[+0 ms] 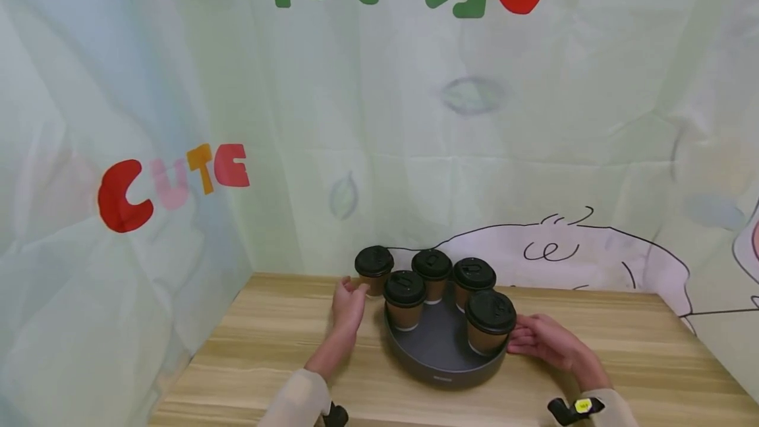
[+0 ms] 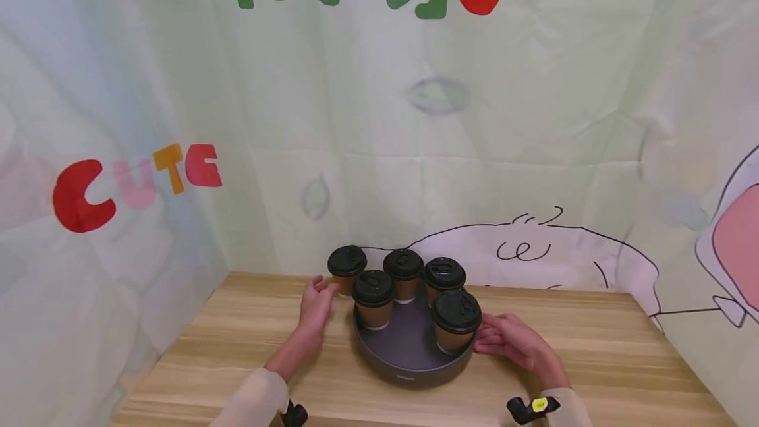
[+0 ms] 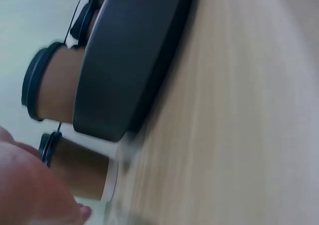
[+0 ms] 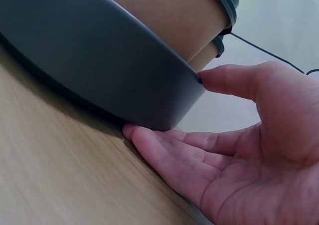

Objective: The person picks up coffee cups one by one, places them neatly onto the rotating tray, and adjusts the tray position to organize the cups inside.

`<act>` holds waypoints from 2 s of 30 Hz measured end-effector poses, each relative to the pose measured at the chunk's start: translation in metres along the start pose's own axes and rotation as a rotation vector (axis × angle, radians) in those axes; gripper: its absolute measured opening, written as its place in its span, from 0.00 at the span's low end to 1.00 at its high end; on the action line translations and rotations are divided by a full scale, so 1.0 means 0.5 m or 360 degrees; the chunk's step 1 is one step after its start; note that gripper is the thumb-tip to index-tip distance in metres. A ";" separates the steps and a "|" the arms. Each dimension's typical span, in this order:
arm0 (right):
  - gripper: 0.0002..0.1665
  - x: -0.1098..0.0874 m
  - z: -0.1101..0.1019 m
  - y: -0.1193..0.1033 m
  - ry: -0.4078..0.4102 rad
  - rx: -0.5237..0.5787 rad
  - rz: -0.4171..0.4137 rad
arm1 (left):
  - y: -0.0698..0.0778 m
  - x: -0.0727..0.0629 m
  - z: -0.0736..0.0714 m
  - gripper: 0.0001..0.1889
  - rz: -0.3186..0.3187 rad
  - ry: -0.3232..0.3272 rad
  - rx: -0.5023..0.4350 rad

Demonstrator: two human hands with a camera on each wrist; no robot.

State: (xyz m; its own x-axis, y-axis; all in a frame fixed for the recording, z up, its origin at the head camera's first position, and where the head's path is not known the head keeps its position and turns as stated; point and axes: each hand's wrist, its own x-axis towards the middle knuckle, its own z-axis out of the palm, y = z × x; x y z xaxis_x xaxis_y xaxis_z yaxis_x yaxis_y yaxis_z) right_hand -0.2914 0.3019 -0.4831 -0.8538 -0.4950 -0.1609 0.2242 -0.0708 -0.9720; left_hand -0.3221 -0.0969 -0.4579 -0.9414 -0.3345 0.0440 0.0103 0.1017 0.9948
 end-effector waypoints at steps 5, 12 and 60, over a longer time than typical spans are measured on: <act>0.22 -0.004 -0.003 -0.001 0.0029 -0.0006 -0.0007 | 0.001 0.044 0.010 0.37 0.0328 0.0025 0.0013; 0.22 -0.004 -0.007 0.001 0.0032 -0.0007 -0.0023 | 0.005 0.072 0.019 0.46 0.0510 -0.0154 0.0280; 0.22 0.001 -0.001 0.003 0.0069 -0.0012 -0.0012 | 0.167 -0.023 -0.088 0.43 0.0741 -0.0483 0.0189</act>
State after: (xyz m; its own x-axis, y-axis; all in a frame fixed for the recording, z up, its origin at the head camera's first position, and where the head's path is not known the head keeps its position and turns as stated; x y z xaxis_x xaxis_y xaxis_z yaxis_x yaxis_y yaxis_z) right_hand -0.2917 0.3022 -0.4847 -0.8752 -0.4563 -0.1604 0.2141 -0.0680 -0.9745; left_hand -0.2953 -0.1259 -0.3715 -0.9014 0.0532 0.4297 0.4262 0.2844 0.8588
